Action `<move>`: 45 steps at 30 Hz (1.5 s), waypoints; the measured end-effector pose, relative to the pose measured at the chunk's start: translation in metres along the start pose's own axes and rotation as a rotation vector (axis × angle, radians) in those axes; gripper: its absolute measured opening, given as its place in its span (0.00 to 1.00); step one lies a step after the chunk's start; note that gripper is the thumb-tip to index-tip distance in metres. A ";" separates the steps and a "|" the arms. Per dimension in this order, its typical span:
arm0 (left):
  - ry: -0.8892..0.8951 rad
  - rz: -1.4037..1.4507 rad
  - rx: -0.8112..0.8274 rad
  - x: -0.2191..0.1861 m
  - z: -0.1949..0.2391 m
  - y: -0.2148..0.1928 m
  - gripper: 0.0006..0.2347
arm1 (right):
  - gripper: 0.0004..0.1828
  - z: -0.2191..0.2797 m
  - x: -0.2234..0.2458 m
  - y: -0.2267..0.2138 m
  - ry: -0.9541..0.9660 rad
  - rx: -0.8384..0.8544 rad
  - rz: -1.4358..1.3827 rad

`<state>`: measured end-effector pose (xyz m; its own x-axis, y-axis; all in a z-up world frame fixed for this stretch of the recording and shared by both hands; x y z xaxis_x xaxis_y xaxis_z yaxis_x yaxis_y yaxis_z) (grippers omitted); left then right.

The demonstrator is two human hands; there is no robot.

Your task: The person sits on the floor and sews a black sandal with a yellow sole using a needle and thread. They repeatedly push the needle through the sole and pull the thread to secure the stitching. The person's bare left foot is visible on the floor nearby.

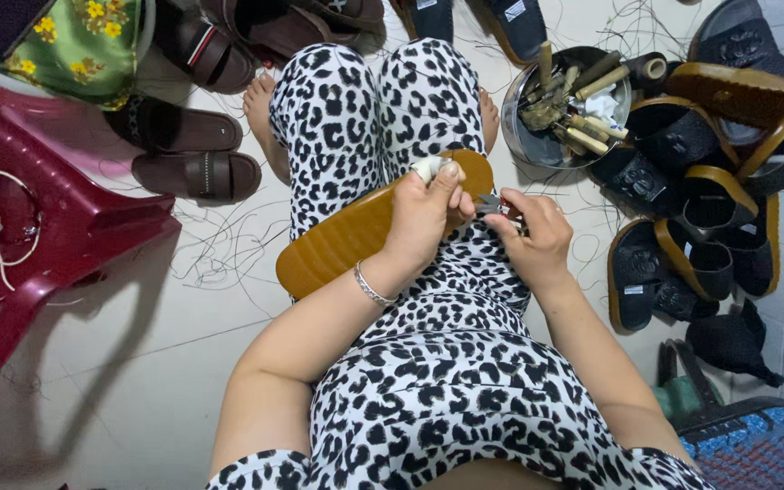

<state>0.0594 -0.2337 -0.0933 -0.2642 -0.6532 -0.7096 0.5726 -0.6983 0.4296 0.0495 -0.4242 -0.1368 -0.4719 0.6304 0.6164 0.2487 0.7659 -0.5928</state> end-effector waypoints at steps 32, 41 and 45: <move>-0.169 -0.651 -0.024 -0.118 0.055 -0.222 0.14 | 0.28 -0.070 0.008 0.015 0.923 0.358 -0.485; 0.754 -0.736 0.328 -0.153 0.070 -0.166 0.09 | 0.17 -0.090 0.036 -0.017 0.875 0.273 -0.955; 0.922 -0.809 0.370 -0.155 0.064 -0.152 0.15 | 0.17 -0.073 0.006 -0.016 0.936 0.194 -1.053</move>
<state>-0.0359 -0.0450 -0.0124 0.2834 0.3336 -0.8991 0.2137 -0.9359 -0.2799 0.1039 -0.4232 -0.0857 0.3826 -0.3058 0.8719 -0.0160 0.9413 0.3372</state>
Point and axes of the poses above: each hand's wrist, its own z-axis away from the middle knuckle, its own y-axis out of the palm, x = y × z, the point moved 1 cm from there along -z, towards the middle knuckle, and after that the axes turned 11 degrees about -x, right-handed, at the moved point
